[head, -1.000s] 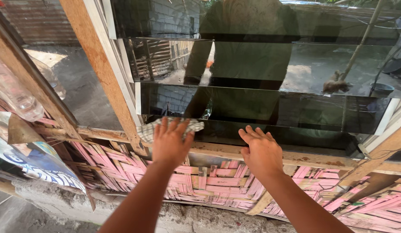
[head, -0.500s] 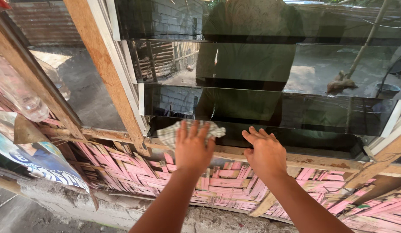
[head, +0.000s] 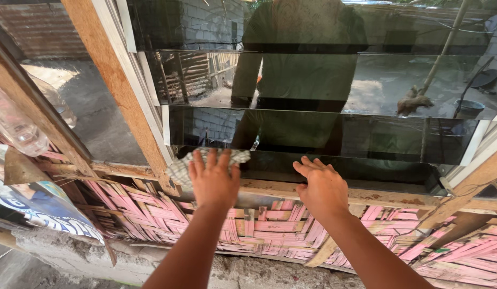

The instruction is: The person cleans glass slats using a spray bottle and a cloth, wiping both sides of each piece of glass.

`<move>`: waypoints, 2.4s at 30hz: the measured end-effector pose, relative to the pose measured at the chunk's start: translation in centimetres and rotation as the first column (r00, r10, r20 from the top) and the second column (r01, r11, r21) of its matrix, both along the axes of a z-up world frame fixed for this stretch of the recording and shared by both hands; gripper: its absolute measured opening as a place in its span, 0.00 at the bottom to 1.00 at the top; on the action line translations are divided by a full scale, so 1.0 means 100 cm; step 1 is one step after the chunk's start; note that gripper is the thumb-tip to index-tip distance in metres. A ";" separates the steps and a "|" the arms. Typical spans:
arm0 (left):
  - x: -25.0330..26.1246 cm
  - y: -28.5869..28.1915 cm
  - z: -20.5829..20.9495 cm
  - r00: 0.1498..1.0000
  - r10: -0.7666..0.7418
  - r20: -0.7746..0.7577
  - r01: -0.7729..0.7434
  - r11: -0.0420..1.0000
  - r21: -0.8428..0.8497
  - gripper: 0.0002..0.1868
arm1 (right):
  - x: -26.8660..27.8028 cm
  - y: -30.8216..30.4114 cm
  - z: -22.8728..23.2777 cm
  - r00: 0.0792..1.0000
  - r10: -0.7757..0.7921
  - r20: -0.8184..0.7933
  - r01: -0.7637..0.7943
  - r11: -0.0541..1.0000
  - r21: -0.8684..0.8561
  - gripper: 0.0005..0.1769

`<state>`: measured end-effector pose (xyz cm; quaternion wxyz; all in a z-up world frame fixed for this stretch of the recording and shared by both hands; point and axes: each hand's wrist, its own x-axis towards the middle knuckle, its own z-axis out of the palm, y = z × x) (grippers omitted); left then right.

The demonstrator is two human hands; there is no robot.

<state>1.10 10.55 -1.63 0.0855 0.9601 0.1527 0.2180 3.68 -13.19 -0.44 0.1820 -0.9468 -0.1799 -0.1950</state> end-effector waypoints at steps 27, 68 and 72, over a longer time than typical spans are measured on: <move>-0.024 -0.019 -0.008 0.895 -0.201 0.397 0.282 0.947 -0.155 0.17 | -0.002 0.005 0.007 0.998 -0.028 -0.054 0.025 0.998 -0.064 0.32; 0.032 -0.063 0.054 0.825 0.306 0.474 -0.093 0.902 -0.421 0.34 | -0.008 -0.020 0.029 0.833 -0.063 0.550 -0.066 0.975 0.212 0.30; 0.033 -0.027 0.051 0.837 0.301 0.456 -0.105 0.908 -0.405 0.34 | -0.008 -0.022 0.028 0.836 -0.057 0.545 -0.071 0.975 0.210 0.31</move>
